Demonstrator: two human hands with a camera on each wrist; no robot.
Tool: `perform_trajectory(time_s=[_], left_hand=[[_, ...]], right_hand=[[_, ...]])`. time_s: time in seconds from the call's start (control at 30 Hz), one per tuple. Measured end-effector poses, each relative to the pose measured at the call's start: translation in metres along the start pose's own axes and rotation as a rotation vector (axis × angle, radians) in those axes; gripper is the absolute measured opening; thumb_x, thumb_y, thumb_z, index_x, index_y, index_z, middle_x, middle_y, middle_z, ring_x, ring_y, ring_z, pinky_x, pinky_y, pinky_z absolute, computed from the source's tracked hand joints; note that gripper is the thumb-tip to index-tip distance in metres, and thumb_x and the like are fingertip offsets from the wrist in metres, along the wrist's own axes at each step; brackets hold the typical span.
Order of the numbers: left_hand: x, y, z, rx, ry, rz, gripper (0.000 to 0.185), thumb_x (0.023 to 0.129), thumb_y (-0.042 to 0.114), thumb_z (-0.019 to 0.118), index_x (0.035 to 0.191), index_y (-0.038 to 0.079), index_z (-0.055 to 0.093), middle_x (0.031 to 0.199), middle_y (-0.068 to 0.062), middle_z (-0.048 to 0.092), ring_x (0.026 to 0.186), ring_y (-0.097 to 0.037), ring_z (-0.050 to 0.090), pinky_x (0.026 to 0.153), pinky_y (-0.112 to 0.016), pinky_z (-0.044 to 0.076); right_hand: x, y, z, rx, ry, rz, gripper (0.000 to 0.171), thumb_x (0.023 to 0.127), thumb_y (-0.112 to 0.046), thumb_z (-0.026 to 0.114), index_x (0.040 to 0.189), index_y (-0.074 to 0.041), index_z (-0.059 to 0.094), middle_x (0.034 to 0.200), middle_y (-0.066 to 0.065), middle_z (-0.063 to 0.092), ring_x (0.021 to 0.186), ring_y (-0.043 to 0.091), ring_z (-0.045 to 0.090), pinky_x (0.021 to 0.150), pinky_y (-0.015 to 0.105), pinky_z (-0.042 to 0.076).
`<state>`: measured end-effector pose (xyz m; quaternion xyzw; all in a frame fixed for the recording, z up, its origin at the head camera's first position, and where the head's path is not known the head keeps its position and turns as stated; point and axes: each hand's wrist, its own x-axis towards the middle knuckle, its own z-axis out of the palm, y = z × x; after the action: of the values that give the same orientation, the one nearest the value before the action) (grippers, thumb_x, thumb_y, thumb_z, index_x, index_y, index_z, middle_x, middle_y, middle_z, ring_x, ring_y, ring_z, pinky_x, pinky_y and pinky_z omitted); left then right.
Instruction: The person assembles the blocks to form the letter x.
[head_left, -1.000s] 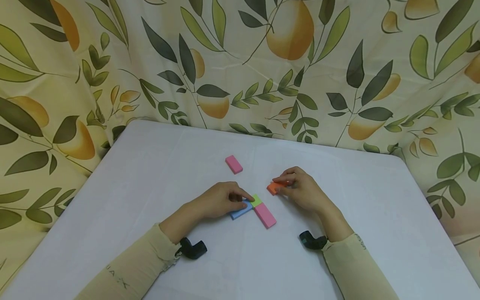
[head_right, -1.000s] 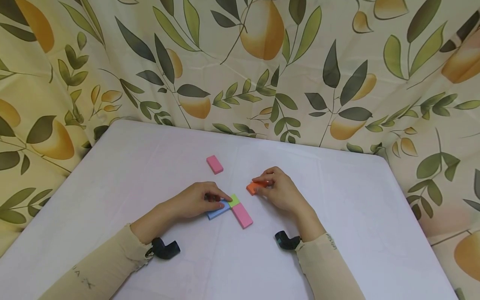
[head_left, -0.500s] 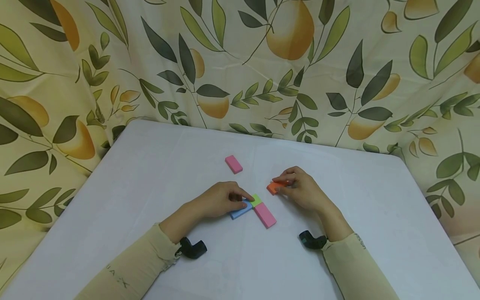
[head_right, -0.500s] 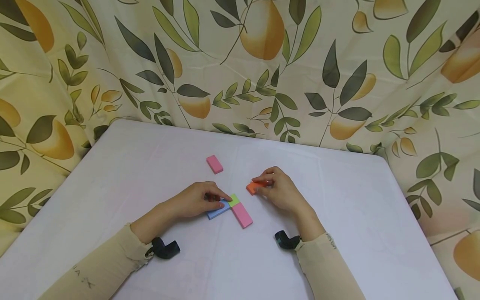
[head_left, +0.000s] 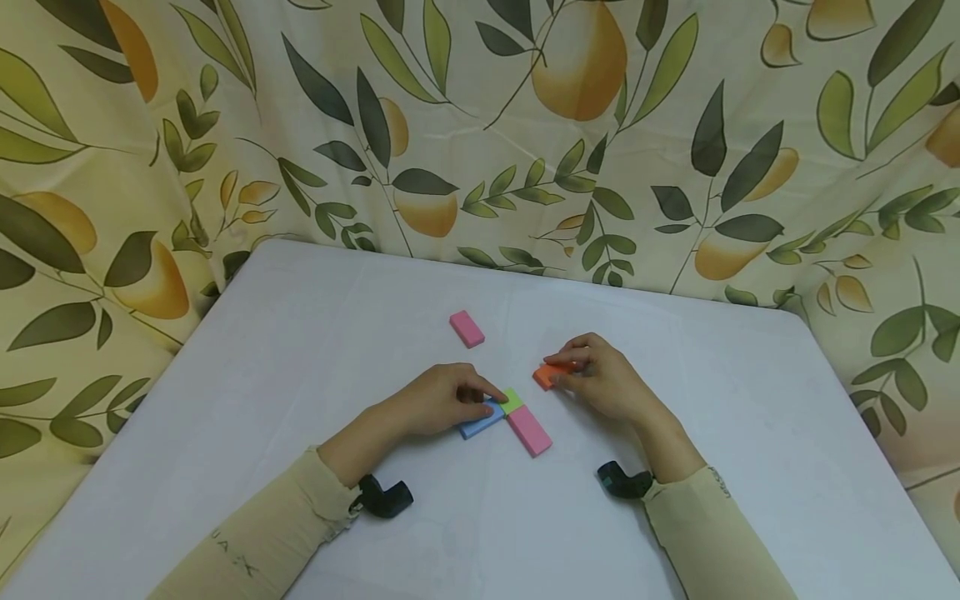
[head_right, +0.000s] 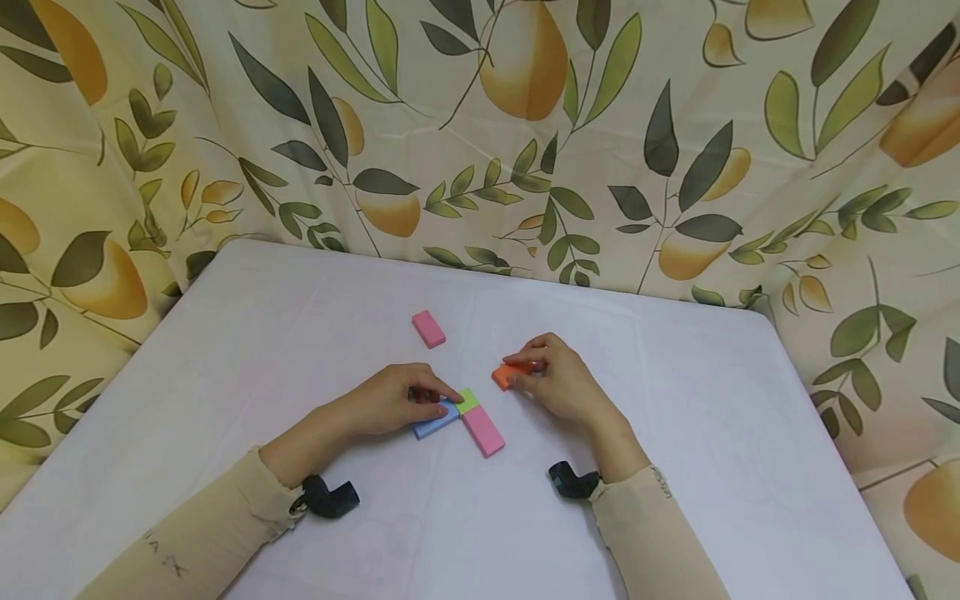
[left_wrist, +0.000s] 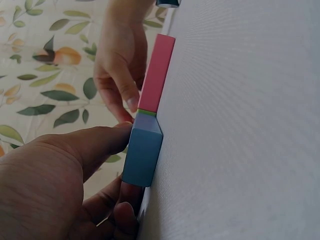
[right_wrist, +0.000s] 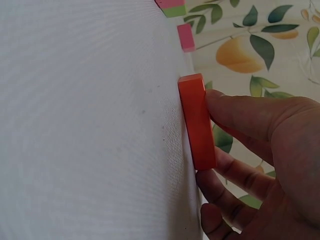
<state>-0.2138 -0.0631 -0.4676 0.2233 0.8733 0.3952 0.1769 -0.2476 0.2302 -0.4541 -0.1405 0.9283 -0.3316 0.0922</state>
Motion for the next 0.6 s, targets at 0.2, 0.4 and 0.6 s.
perform_trajectory(time_s=[0.2, 0.4, 0.6], left_hand=[[0.0016, -0.0020, 0.0004, 0.019, 0.001, 0.000, 0.023, 0.097, 0.031, 0.073, 0.118, 0.041, 0.077, 0.091, 0.011, 0.063, 0.088, -0.014, 0.057, 0.074, -0.028, 0.048], [0.0009, -0.0016, -0.0006, 0.007, 0.001, 0.013, 0.023, 0.098, 0.030, 0.073, 0.118, 0.040, 0.077, 0.092, 0.012, 0.063, 0.089, -0.014, 0.056, 0.075, -0.029, 0.048], [0.0007, -0.0019, 0.0000, -0.006, -0.003, 0.018, 0.023, 0.098, 0.030, 0.072, 0.118, 0.040, 0.077, 0.092, 0.012, 0.063, 0.089, -0.014, 0.056, 0.075, -0.029, 0.047]], right_hand=[[0.0011, 0.0001, 0.0000, -0.009, 0.003, -0.011, 0.027, 0.094, -0.021, 0.076, 0.121, -0.020, 0.078, 0.129, 0.006, 0.058, 0.123, 0.030, 0.054, 0.101, 0.047, 0.044], [0.0007, -0.0010, -0.0008, -0.008, 0.001, -0.028, 0.026, 0.094, -0.020, 0.076, 0.121, -0.020, 0.079, 0.129, 0.007, 0.059, 0.122, 0.031, 0.055, 0.100, 0.048, 0.045], [0.0001, -0.0006, -0.0009, -0.003, -0.006, -0.039, 0.026, 0.094, -0.019, 0.076, 0.120, -0.019, 0.079, 0.127, 0.008, 0.060, 0.121, 0.030, 0.055, 0.098, 0.046, 0.045]])
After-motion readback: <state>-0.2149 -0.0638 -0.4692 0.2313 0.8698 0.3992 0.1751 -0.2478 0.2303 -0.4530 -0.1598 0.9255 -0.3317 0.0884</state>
